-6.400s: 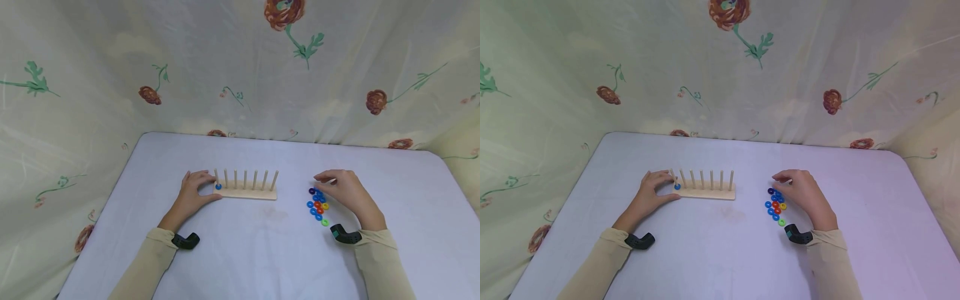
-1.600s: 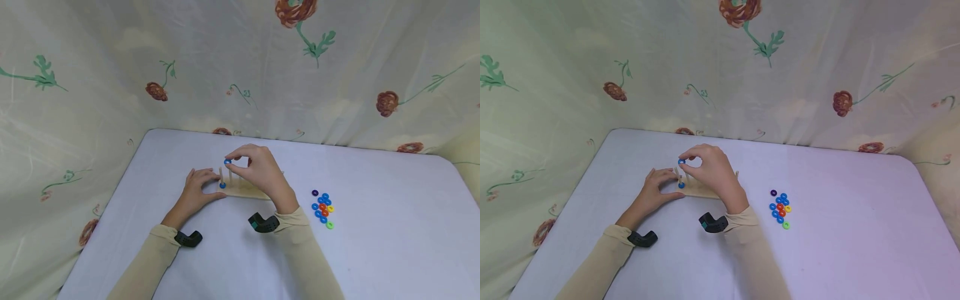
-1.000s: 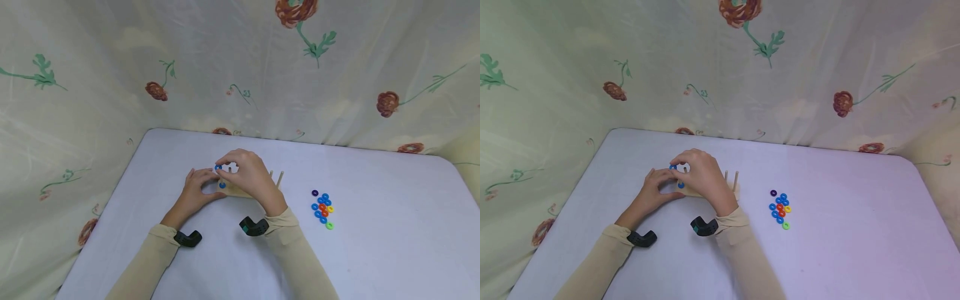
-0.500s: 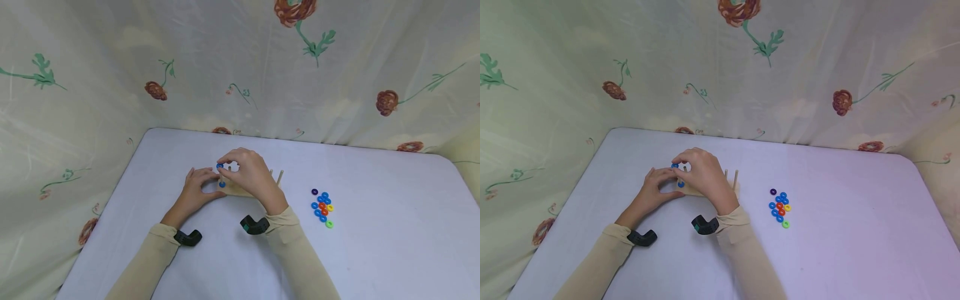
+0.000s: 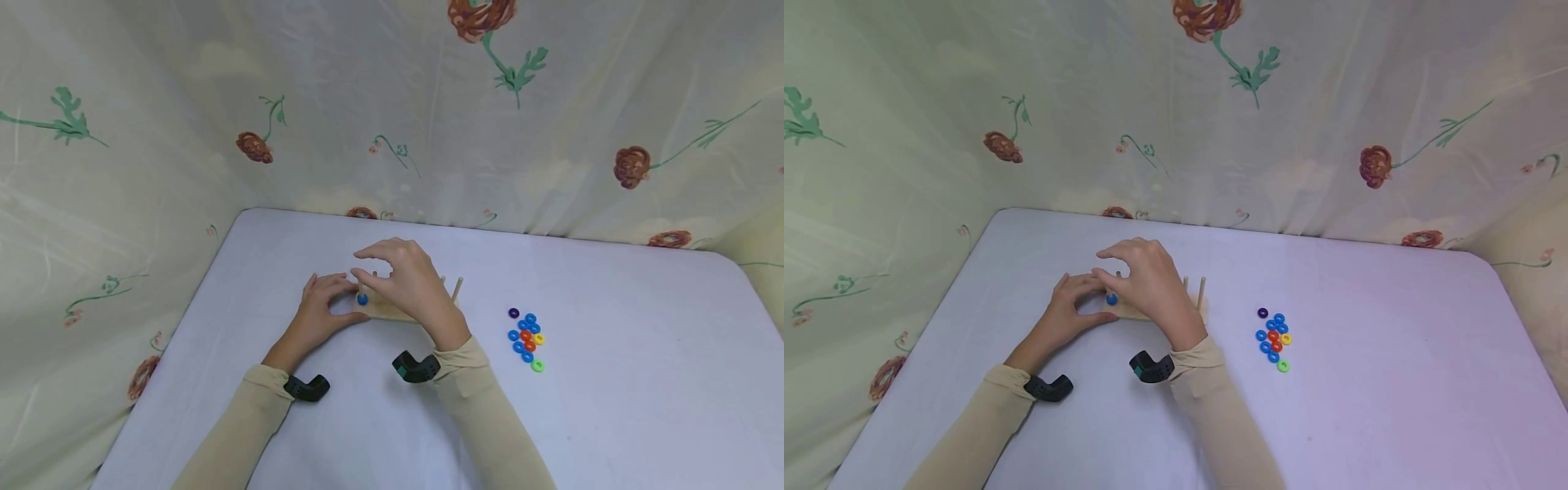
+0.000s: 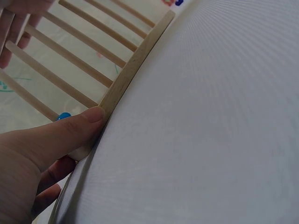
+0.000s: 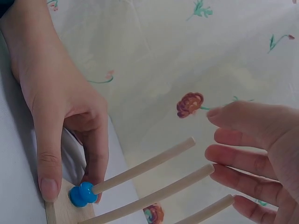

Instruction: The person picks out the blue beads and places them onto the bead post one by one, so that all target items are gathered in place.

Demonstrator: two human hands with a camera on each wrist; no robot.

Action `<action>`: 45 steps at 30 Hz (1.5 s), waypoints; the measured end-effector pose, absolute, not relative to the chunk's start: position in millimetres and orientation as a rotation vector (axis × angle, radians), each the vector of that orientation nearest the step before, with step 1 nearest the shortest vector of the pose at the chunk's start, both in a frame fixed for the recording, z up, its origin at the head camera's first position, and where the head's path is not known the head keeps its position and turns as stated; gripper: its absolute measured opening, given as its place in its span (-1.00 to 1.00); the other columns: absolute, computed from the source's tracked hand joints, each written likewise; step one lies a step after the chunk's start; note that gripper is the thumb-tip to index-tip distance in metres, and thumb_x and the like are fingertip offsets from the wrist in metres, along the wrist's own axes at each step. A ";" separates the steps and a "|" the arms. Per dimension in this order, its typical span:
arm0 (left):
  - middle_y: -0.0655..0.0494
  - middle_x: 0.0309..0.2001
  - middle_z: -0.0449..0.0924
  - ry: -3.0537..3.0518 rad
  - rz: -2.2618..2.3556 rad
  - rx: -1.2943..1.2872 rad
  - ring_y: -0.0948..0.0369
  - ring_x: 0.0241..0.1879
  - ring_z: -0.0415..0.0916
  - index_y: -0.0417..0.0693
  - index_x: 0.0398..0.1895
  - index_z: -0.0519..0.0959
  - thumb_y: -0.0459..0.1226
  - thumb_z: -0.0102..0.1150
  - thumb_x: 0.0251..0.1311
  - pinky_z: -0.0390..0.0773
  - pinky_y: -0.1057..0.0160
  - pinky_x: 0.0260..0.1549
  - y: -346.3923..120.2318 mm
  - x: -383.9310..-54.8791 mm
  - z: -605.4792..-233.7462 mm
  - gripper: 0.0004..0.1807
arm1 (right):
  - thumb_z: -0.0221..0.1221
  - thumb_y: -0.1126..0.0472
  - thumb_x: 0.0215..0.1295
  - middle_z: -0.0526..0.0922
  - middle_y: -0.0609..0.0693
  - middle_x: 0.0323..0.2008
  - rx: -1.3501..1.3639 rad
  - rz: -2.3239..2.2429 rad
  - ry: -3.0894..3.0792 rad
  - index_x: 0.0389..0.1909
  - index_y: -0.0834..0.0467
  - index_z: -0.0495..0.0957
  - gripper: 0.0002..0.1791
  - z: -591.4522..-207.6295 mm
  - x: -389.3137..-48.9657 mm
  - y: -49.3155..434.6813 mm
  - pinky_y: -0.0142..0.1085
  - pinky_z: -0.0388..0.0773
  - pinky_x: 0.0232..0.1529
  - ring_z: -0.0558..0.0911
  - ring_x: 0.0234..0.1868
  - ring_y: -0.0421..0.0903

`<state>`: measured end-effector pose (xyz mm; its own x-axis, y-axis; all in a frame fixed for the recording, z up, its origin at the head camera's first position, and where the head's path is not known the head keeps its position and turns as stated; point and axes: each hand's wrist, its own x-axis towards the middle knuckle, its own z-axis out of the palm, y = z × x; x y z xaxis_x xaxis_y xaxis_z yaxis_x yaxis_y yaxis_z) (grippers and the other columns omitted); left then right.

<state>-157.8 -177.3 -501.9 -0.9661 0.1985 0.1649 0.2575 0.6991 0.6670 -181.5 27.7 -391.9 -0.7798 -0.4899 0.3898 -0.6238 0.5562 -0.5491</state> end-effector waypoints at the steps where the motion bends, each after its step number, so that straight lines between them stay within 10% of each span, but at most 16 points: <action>1: -0.08 0.31 0.60 -2.823 -1.123 -0.377 -0.07 0.45 0.36 -0.01 0.13 0.70 -0.04 0.63 -0.02 -0.20 -0.30 0.62 -177.1 -157.9 -502.0 -0.39 | 0.39 0.05 0.34 0.82 0.00 -0.03 0.939 1.029 -2.596 0.00 0.09 0.78 -0.71 -392.2 -181.6 27.8 -0.03 0.61 0.26 0.74 0.10 -0.03; 45: -0.13 0.35 0.55 -2.819 -1.128 -0.360 -0.10 0.45 0.37 -0.04 0.12 0.70 -0.06 0.65 -0.06 -0.17 -0.26 0.63 -174.5 -154.6 -499.3 -0.38 | 0.41 0.13 0.31 0.83 0.04 -0.04 0.713 1.123 -2.591 -0.03 0.12 0.78 -0.74 -377.3 -179.8 104.0 0.01 0.62 0.27 0.72 0.14 0.05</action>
